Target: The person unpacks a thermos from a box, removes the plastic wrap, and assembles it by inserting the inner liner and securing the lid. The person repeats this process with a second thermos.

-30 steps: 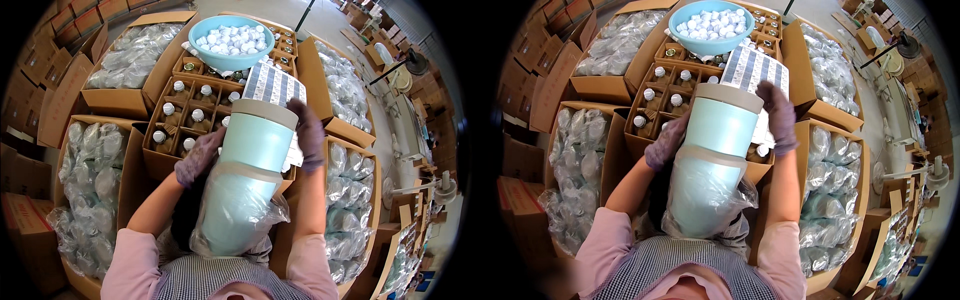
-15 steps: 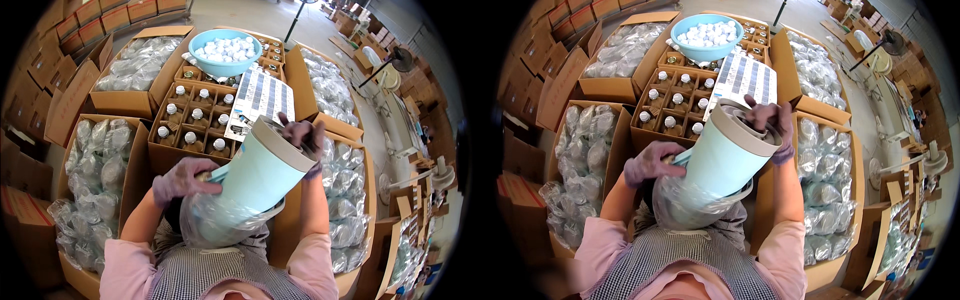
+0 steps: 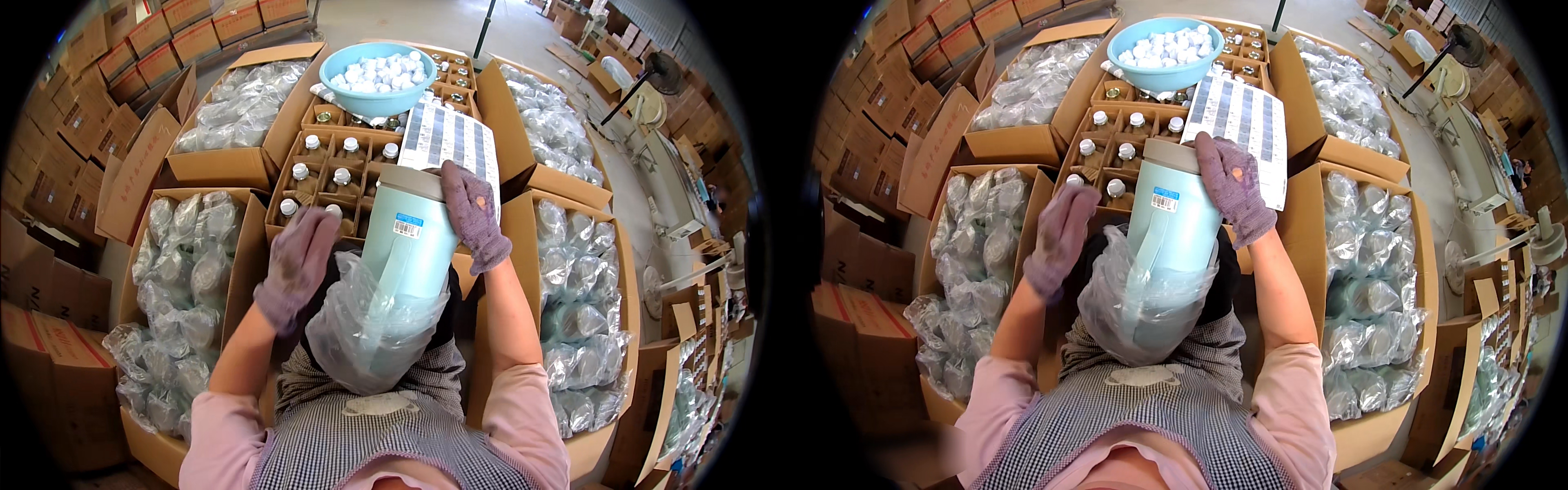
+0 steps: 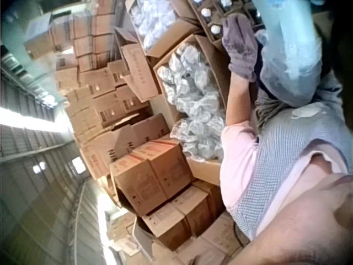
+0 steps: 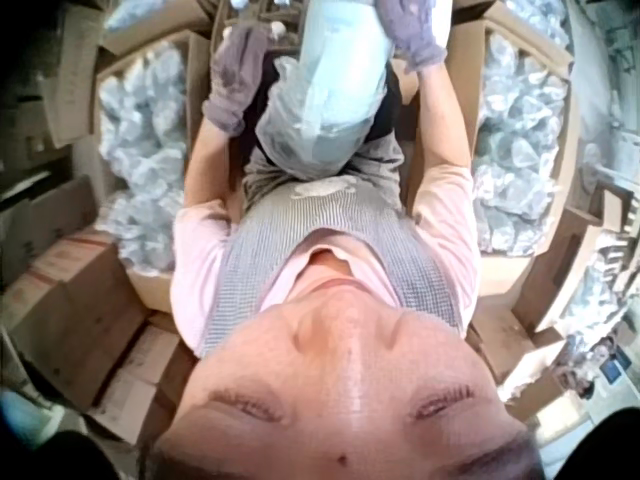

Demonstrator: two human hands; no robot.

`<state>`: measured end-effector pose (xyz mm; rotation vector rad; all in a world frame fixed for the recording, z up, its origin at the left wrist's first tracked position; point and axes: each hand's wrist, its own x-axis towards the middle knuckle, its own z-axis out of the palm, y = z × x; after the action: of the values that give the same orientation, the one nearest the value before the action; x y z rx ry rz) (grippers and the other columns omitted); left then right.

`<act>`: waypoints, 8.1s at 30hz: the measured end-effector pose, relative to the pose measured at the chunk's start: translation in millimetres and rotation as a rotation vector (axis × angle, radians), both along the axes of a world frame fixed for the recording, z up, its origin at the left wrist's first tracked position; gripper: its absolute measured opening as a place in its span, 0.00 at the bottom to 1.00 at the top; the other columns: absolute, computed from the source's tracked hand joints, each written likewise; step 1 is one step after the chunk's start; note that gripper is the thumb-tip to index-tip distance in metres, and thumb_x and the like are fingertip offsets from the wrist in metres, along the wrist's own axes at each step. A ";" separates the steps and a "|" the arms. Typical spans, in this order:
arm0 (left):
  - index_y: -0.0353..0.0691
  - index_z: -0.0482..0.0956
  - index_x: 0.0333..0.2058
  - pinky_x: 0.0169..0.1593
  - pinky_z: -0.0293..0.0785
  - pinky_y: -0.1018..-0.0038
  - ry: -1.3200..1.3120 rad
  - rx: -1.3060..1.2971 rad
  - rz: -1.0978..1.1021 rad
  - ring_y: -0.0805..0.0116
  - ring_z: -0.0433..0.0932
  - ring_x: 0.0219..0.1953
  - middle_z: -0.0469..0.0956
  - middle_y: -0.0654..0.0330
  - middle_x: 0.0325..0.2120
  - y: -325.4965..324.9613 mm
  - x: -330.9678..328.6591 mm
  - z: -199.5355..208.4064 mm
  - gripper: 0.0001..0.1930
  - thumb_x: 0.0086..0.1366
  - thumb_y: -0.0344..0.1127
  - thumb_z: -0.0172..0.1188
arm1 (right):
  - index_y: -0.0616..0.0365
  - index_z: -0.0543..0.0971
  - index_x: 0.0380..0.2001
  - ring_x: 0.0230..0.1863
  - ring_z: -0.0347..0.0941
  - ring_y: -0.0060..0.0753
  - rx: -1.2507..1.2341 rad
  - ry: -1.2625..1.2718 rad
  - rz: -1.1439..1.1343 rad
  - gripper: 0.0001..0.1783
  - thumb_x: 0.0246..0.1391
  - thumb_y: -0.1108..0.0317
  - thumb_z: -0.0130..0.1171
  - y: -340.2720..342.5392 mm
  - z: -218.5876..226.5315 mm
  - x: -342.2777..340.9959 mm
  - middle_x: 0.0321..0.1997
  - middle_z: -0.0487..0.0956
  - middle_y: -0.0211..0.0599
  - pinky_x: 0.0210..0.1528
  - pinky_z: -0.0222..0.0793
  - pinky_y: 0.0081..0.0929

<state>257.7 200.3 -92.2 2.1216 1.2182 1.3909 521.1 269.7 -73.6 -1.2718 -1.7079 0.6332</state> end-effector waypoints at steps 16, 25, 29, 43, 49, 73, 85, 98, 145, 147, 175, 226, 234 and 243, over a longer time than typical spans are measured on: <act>0.35 0.79 0.29 0.32 0.72 0.67 0.143 0.044 -0.048 0.57 0.76 0.27 0.75 0.56 0.23 32.8 50.2 13.4 0.02 0.56 0.24 0.61 | 0.58 0.77 0.45 0.33 0.75 0.49 0.374 -0.185 0.062 0.11 0.62 0.73 0.49 -3.6 -1.7 11.9 0.29 0.78 0.45 0.37 0.71 0.40; 0.35 0.78 0.28 0.27 0.71 0.69 0.160 0.413 -0.194 0.60 0.74 0.21 0.76 0.58 0.23 26.7 52.8 23.6 0.01 0.56 0.23 0.60 | 0.58 0.75 0.47 0.29 0.72 0.48 0.477 -0.205 0.097 0.15 0.56 0.77 0.51 1.8 -8.9 18.1 0.27 0.76 0.45 0.32 0.70 0.38; 0.34 0.78 0.28 0.31 0.72 0.70 -0.011 0.085 -0.106 0.61 0.76 0.25 0.77 0.58 0.23 40.6 45.6 7.1 0.02 0.56 0.22 0.58 | 0.60 0.76 0.46 0.30 0.73 0.47 0.441 -0.198 0.109 0.12 0.58 0.74 0.51 -5.8 -7.4 20.2 0.26 0.76 0.46 0.33 0.70 0.38; 0.35 0.79 0.30 0.31 0.72 0.68 0.070 0.029 -0.082 0.58 0.76 0.26 0.76 0.56 0.23 36.0 51.0 9.6 0.01 0.59 0.25 0.61 | 0.59 0.80 0.41 0.32 0.74 0.47 0.307 -0.065 0.079 0.11 0.62 0.72 0.48 -10.4 0.5 10.6 0.28 0.78 0.46 0.38 0.70 0.37; 0.35 0.79 0.29 0.31 0.72 0.69 0.040 -0.029 -0.124 0.58 0.76 0.26 0.75 0.55 0.23 37.1 53.6 10.6 0.01 0.57 0.24 0.61 | 0.60 0.80 0.41 0.31 0.74 0.47 0.318 -0.082 0.062 0.12 0.63 0.71 0.47 -10.9 1.2 10.8 0.27 0.78 0.46 0.37 0.70 0.37; 0.35 0.79 0.29 0.29 0.70 0.69 0.039 0.004 -0.126 0.61 0.74 0.23 0.74 0.56 0.21 33.8 49.8 3.6 0.03 0.55 0.24 0.62 | 0.60 0.80 0.39 0.32 0.74 0.46 0.315 -0.095 0.048 0.10 0.60 0.73 0.49 -11.9 0.0 8.8 0.28 0.79 0.45 0.36 0.70 0.35; 0.36 0.79 0.29 0.30 0.72 0.70 -0.071 0.048 -0.088 0.61 0.75 0.24 0.74 0.57 0.21 21.9 46.3 8.6 0.02 0.56 0.23 0.60 | 0.63 0.81 0.34 0.30 0.72 0.45 0.263 -0.005 0.029 0.12 0.63 0.69 0.49 -15.3 6.6 2.5 0.25 0.76 0.46 0.36 0.68 0.35; 0.35 0.78 0.28 0.29 0.71 0.69 0.038 -0.050 -0.069 0.60 0.74 0.23 0.74 0.56 0.21 21.7 52.3 4.3 0.02 0.58 0.26 0.63 | 0.63 0.83 0.35 0.30 0.74 0.44 0.167 0.059 -0.031 0.17 0.66 0.64 0.48 -14.1 3.5 3.2 0.25 0.77 0.47 0.37 0.69 0.36; 0.36 0.78 0.31 0.29 0.72 0.70 0.075 0.060 -0.103 0.59 0.76 0.24 0.76 0.56 0.23 35.7 47.0 20.2 0.06 0.53 0.24 0.66 | 0.60 0.77 0.42 0.30 0.74 0.46 0.515 -0.358 0.069 0.11 0.54 0.77 0.54 -3.8 -0.2 9.7 0.26 0.76 0.44 0.32 0.70 0.39; 0.36 0.79 0.31 0.29 0.71 0.71 0.138 0.076 -0.140 0.61 0.76 0.24 0.76 0.56 0.24 36.3 40.3 24.6 0.06 0.54 0.24 0.65 | 0.60 0.76 0.44 0.30 0.74 0.47 0.579 -0.429 0.060 0.13 0.53 0.76 0.55 0.3 -1.6 9.4 0.26 0.76 0.45 0.32 0.71 0.40; 0.19 0.72 0.40 0.40 0.79 0.71 0.766 0.061 0.234 0.52 0.70 0.47 0.66 0.41 0.47 -50.5 103.6 22.0 0.16 0.54 0.25 0.58 | 0.55 0.76 0.46 0.42 0.76 0.46 0.224 -0.892 -0.024 0.13 0.63 0.67 0.46 -12.7 27.3 -4.9 0.40 0.77 0.41 0.43 0.73 0.43; 0.30 0.74 0.53 0.16 0.65 0.80 -0.465 -0.919 -0.233 0.76 0.72 0.15 0.74 0.62 0.24 -5.5 45.6 43.1 0.20 0.63 0.33 0.54 | 0.52 0.80 0.35 0.33 0.77 0.43 0.603 -0.751 -0.058 0.08 0.56 0.65 0.54 -21.7 23.0 -1.1 0.30 0.78 0.38 0.35 0.70 0.41; 0.30 0.75 0.51 0.15 0.64 0.78 -0.575 -1.001 -0.324 0.74 0.72 0.14 0.76 0.60 0.27 -0.6 34.1 47.4 0.21 0.63 0.38 0.57 | 0.58 0.79 0.36 0.34 0.76 0.42 0.687 -0.678 0.023 0.10 0.48 0.73 0.57 -22.1 27.0 4.4 0.33 0.78 0.36 0.36 0.72 0.39; 0.33 0.76 0.50 0.15 0.65 0.77 -0.653 -1.050 -0.320 0.73 0.71 0.13 0.78 0.60 0.26 15.6 21.1 31.6 0.20 0.63 0.39 0.58 | 0.60 0.78 0.38 0.35 0.76 0.45 0.594 -0.514 0.107 0.12 0.48 0.75 0.56 -17.5 21.8 8.4 0.36 0.80 0.41 0.38 0.71 0.38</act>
<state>278.9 215.9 -60.6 0.9642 0.9388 0.8571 529.5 252.2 -51.8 -0.9552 -2.1712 -0.1762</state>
